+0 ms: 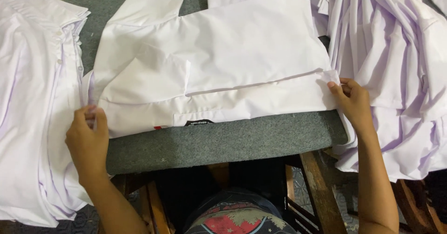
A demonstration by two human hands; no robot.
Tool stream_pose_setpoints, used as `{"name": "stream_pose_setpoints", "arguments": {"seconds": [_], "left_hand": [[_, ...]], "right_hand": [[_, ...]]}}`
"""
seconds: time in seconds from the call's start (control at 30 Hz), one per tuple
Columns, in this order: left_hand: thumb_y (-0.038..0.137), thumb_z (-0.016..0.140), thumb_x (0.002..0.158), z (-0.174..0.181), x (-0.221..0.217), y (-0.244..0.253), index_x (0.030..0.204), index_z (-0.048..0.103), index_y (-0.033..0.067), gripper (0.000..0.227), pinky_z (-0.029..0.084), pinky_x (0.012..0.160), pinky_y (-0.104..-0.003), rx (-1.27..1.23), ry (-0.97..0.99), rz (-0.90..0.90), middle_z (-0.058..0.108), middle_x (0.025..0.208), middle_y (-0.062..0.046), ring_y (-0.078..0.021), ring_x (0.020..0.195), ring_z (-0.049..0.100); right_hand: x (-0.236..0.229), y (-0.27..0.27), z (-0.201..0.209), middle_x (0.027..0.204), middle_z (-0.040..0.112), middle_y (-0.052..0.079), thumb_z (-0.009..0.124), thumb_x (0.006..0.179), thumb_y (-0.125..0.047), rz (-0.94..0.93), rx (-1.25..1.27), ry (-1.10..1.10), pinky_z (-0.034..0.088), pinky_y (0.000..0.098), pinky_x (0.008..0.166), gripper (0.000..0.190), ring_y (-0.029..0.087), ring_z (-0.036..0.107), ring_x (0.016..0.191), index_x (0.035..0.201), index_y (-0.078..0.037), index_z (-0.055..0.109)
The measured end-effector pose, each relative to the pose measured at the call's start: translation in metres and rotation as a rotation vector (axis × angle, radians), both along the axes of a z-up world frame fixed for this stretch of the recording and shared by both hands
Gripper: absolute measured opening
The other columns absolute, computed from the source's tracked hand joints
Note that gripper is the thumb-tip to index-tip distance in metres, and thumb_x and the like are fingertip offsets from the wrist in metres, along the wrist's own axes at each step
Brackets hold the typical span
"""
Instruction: A person is smoothing and folding a white collared shirt on a flat surface in a work environment.
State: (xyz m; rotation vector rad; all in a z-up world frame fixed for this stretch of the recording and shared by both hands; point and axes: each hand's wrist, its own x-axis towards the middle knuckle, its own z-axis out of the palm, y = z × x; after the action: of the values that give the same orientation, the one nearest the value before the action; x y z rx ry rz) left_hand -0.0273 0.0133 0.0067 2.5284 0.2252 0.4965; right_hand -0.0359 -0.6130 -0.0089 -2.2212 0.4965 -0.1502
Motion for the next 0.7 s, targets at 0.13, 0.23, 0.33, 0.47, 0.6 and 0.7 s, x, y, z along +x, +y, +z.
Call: {"name": "stream_pose_setpoints", "arguments": {"seconds": [0.13, 0.23, 0.33, 0.47, 0.6, 0.7], "left_hand": [[0.024, 0.060, 0.111, -0.024, -0.007, 0.010, 0.119, 0.068, -0.0059, 0.032, 0.048, 0.085, -0.050, 0.072, 0.046, 0.014, 0.072, 0.107, -0.019, -0.0378, 0.096, 0.065], [0.024, 0.061, 0.114, -0.032, -0.009, 0.010, 0.114, 0.068, -0.0056, 0.031, 0.049, 0.077, -0.048, 0.077, 0.000, 0.007, 0.072, 0.097, -0.017, -0.0347, 0.084, 0.065], [0.026, 0.061, 0.115, -0.034, -0.016, 0.012, 0.112, 0.069, -0.0054, 0.033, 0.048, 0.072, -0.041, 0.000, -0.036, -0.011, 0.070, 0.086, -0.014, -0.0279, 0.076, 0.063], [0.029, 0.062, 0.114, -0.028, -0.023, 0.007, 0.116, 0.068, -0.0030, 0.032, 0.049, 0.075, -0.036, -0.123, -0.090, -0.004, 0.068, 0.094, -0.012, -0.0225, 0.082, 0.060], [0.025, 0.062, 0.116, -0.037, -0.020, 0.013, 0.109, 0.068, -0.0022, 0.028, 0.046, 0.071, -0.036, -0.097, -0.134, 0.014, 0.065, 0.085, -0.009, -0.0216, 0.076, 0.057], [0.024, 0.062, 0.115, -0.037, -0.019, 0.012, 0.110, 0.068, -0.0030, 0.028, 0.046, 0.070, -0.038, -0.120, -0.097, 0.018, 0.064, 0.081, -0.010, -0.0217, 0.073, 0.056]], "right_hand": [[-0.002, -0.003, -0.015, 0.103, 0.071, 0.015, 0.058, 0.115, -0.027, 0.069, -0.219, -0.168, 0.047, 0.0365, 0.077, 0.035, 0.023, 0.063, 0.092, 0.124, 0.006, 0.063], [0.004, 0.001, -0.018, 0.104, 0.068, 0.019, 0.054, 0.118, -0.027, 0.096, -0.266, -0.231, 0.042, 0.0395, 0.071, 0.035, 0.026, 0.057, 0.083, 0.123, 0.008, 0.059], [0.013, 0.000, -0.029, 0.100, 0.069, 0.020, 0.055, 0.119, -0.029, 0.080, -0.306, -0.241, 0.040, 0.0398, 0.065, 0.039, 0.027, 0.057, 0.076, 0.124, 0.009, 0.060], [0.014, -0.006, -0.037, 0.103, 0.071, 0.024, 0.061, 0.117, -0.027, 0.046, -0.348, -0.265, 0.046, 0.0441, 0.075, 0.036, 0.037, 0.066, 0.090, 0.127, 0.007, 0.063], [0.016, -0.012, -0.043, 0.102, 0.071, 0.022, 0.061, 0.119, -0.021, 0.076, -0.390, -0.300, 0.044, 0.0433, 0.068, 0.029, 0.033, 0.062, 0.079, 0.126, 0.007, 0.064], [0.019, -0.015, -0.048, 0.092, 0.070, 0.024, 0.063, 0.118, -0.016, 0.082, -0.515, -0.309, 0.043, 0.0462, 0.061, 0.025, 0.035, 0.059, 0.065, 0.124, 0.008, 0.065]]}}
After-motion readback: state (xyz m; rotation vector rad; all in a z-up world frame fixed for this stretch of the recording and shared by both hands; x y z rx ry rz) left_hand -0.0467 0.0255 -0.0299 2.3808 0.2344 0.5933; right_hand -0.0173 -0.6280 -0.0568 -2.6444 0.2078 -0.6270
